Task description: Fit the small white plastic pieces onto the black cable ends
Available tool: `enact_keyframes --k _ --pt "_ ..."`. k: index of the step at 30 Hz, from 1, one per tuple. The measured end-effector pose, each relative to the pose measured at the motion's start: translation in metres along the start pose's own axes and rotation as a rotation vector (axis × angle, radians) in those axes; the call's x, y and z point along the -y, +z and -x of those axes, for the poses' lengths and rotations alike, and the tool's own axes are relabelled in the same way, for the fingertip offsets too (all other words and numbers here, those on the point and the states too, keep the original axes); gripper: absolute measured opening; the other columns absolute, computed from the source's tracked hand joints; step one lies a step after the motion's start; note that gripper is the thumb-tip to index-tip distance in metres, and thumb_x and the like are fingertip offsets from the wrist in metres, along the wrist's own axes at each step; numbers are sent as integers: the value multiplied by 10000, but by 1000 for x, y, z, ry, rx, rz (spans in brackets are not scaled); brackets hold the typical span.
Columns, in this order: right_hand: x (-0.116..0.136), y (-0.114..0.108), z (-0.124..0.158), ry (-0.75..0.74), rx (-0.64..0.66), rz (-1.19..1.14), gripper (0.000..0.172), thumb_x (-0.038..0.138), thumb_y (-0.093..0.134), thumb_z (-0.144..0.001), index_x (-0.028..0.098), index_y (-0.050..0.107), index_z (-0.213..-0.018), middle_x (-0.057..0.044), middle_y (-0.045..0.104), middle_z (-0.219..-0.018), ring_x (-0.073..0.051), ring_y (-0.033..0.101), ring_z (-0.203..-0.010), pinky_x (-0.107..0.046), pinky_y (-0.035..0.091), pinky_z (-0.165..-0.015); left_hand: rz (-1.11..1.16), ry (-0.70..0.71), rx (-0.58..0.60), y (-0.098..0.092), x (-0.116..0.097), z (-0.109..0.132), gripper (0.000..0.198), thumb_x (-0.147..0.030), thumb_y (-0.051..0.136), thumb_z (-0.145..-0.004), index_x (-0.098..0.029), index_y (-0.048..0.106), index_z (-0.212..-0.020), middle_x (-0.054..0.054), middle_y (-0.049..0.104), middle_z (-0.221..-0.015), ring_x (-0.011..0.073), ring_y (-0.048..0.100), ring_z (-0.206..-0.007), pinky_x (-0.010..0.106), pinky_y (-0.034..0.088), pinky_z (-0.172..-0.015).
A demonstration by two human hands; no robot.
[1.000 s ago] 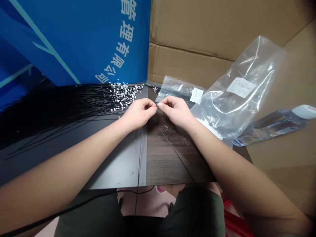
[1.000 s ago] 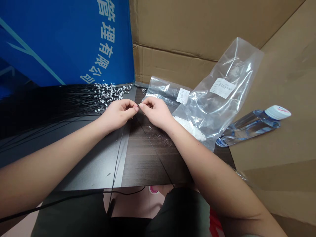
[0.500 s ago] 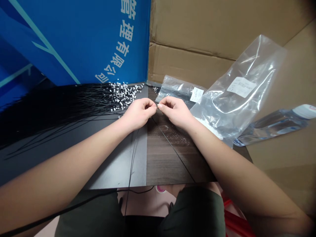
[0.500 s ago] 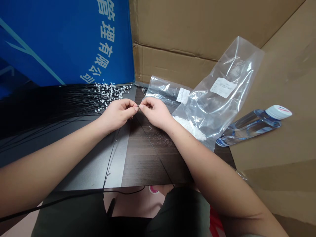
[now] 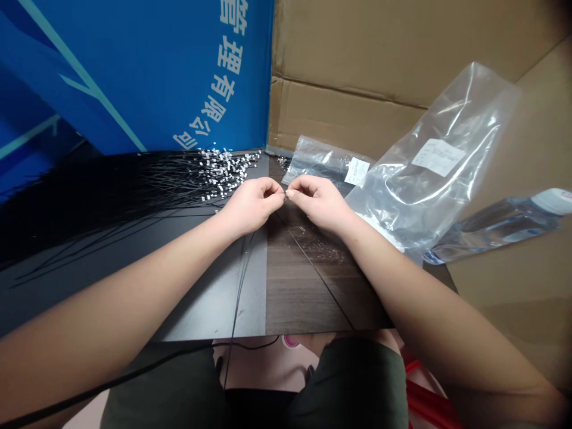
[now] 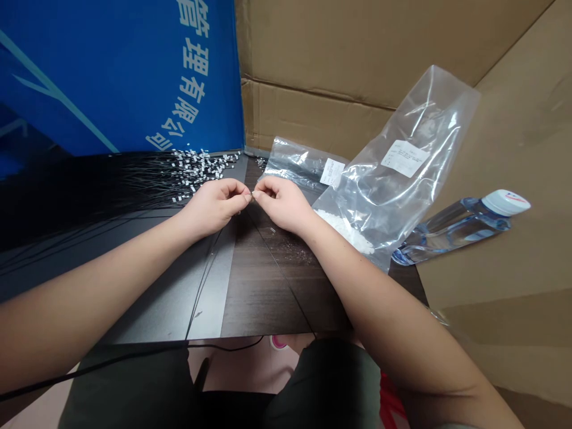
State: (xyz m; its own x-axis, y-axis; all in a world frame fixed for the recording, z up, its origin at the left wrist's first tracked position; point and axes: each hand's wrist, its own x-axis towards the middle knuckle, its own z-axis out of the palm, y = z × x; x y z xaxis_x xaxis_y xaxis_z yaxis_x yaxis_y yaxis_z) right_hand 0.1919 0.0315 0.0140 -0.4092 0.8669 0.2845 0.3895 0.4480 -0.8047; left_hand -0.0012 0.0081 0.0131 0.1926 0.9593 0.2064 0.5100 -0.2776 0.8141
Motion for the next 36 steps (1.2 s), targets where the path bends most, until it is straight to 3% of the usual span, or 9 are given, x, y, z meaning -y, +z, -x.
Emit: enact_keyframes --k 9,16,36 --pt "-2 -2 -1 48 -10 -109 178 359 686 -888 188 690 -838 -12 670 -801 -155 551 -738 -335 448 -734 145 -31 -23 4 5 -2 188 -359 649 -842 -177 675 -804 -1 626 -702 146 538 -644 299 414 -643" --pt "-5 -6 -2 129 -17 -190 208 382 708 -893 186 707 -824 -8 662 -731 -142 559 -686 -321 447 -689 263 -74 -40 6 5 -2 140 -319 680 -804 -184 663 -772 -10 608 -682 127 518 -605 291 423 -628" --pt "-2 -3 0 67 30 -127 123 302 658 -872 195 655 -811 -1 639 -778 -152 546 -740 -325 429 -705 208 -62 6 5 7 -2 155 -334 683 -816 -181 667 -799 -6 616 -714 129 527 -627 292 423 -632"
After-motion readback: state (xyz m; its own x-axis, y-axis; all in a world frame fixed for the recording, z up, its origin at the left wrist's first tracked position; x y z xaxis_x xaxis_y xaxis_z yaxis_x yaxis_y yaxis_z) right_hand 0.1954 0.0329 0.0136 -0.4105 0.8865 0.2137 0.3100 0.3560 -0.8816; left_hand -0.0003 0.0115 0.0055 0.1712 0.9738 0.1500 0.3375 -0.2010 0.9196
